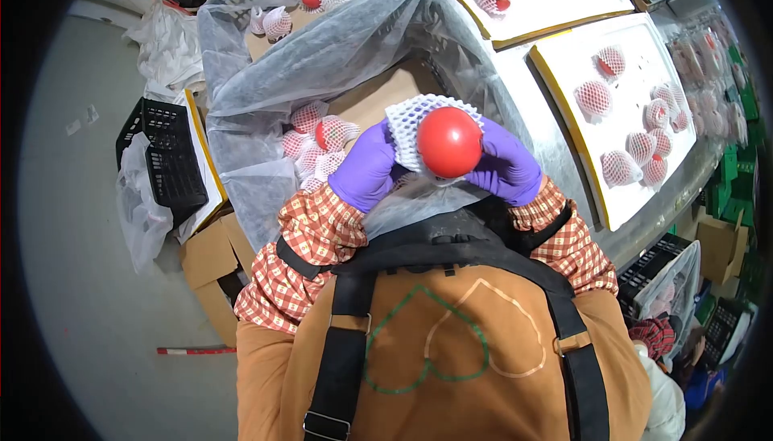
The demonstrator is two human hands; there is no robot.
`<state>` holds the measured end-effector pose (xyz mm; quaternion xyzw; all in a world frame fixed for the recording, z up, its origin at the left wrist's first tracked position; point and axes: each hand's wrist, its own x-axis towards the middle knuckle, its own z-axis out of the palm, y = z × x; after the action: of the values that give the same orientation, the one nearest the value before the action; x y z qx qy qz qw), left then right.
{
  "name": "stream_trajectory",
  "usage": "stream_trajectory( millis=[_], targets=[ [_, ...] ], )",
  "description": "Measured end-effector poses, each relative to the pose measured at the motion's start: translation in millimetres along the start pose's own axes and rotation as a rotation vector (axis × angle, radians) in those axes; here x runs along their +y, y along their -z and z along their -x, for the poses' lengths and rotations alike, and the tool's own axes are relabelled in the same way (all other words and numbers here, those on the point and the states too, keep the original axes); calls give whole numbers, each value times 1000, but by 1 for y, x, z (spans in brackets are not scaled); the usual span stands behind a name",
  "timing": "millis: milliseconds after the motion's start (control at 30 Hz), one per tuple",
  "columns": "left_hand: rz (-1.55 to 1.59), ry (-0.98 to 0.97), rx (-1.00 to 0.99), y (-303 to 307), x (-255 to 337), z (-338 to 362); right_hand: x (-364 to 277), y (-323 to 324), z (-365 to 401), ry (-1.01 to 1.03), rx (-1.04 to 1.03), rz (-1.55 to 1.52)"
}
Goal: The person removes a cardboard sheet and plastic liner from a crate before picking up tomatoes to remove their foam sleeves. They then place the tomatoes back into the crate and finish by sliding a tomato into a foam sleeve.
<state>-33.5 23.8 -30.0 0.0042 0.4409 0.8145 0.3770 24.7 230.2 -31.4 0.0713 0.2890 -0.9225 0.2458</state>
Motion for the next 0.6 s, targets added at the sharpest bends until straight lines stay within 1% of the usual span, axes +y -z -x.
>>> stream_trajectory(
  millis=[33,67,133,167,200,233,267,333,367,400,433,467,533,600],
  targets=[
    [-96,-94,42,0,-2,-4,-7,-3,-1,17,-17,91],
    [-95,-99,53,-3,0,-5,-21,-7,1,-32,5,214],
    [-423,-304,256,-11,12,-5,-32,-7,-4,141,-9,463],
    [-569,-441,366,-20,11,-10,-37,-7,-3,215,24,605],
    [-671,-626,309,-30,11,-12,-43,-11,-2,293,56,746],
    [-771,-806,246,-42,11,-11,-48,-19,0,286,117,696],
    [-883,-784,190,-55,11,-9,-47,-19,-2,390,240,805],
    [-1072,-956,52,-62,-2,-27,-48,-13,-8,528,255,695],
    [-1073,-950,69,-64,-5,-30,-48,-6,-13,554,325,694],
    [-1052,-755,21,-65,-7,-33,-50,3,-19,580,397,689],
    [-1023,-557,-27,-64,-7,-35,-59,19,-21,502,439,631],
    [-1025,-545,-17,-55,-8,-37,-67,38,-21,498,329,417],
    [-1499,-540,33,-13,-10,-45,-95,76,-33,486,358,187],
    [-1652,-412,118,70,-31,-53,-125,110,-44,496,486,61]
  ],
)
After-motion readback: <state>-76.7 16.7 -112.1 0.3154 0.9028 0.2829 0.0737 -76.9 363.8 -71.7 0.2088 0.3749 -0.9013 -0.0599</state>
